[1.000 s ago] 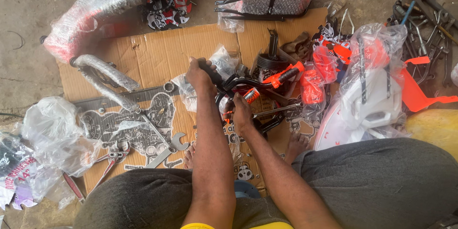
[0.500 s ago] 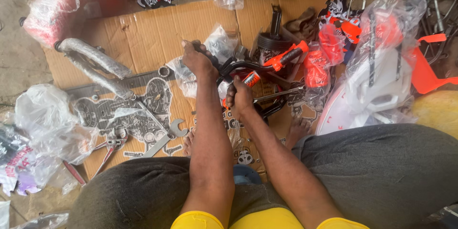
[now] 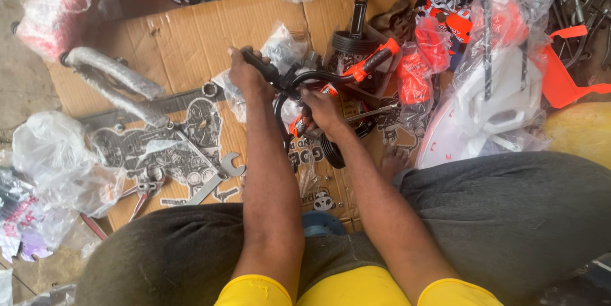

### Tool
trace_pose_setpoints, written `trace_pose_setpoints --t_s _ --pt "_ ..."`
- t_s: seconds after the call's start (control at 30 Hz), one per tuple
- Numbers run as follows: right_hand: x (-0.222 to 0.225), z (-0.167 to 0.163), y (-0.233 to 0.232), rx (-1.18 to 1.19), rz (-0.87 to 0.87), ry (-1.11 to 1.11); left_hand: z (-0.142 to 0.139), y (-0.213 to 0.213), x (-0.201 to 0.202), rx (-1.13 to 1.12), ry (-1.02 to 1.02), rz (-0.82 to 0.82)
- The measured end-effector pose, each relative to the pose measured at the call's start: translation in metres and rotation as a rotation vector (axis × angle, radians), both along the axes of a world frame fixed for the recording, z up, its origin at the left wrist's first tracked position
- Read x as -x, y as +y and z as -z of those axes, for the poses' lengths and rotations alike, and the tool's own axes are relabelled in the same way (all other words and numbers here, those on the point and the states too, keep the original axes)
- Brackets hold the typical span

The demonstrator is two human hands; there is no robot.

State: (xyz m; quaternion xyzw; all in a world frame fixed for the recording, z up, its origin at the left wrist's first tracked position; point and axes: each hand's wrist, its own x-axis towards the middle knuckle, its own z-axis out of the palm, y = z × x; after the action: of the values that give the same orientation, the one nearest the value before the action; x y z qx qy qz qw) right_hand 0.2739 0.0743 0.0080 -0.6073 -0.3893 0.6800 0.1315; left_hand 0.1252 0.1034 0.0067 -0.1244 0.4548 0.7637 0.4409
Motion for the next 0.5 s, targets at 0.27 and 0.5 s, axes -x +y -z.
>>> trace_pose_setpoints --t_s 0.27,0.5 --pt "0.017 0.005 -0.021 -0.089 0.037 0.045 -0.012 -0.004 0.003 0.088 0.155 -0.111" --pt "0.024 0.017 -0.025 -0.142 0.079 0.031 -0.011 -0.007 0.003 0.176 0.293 -0.161"
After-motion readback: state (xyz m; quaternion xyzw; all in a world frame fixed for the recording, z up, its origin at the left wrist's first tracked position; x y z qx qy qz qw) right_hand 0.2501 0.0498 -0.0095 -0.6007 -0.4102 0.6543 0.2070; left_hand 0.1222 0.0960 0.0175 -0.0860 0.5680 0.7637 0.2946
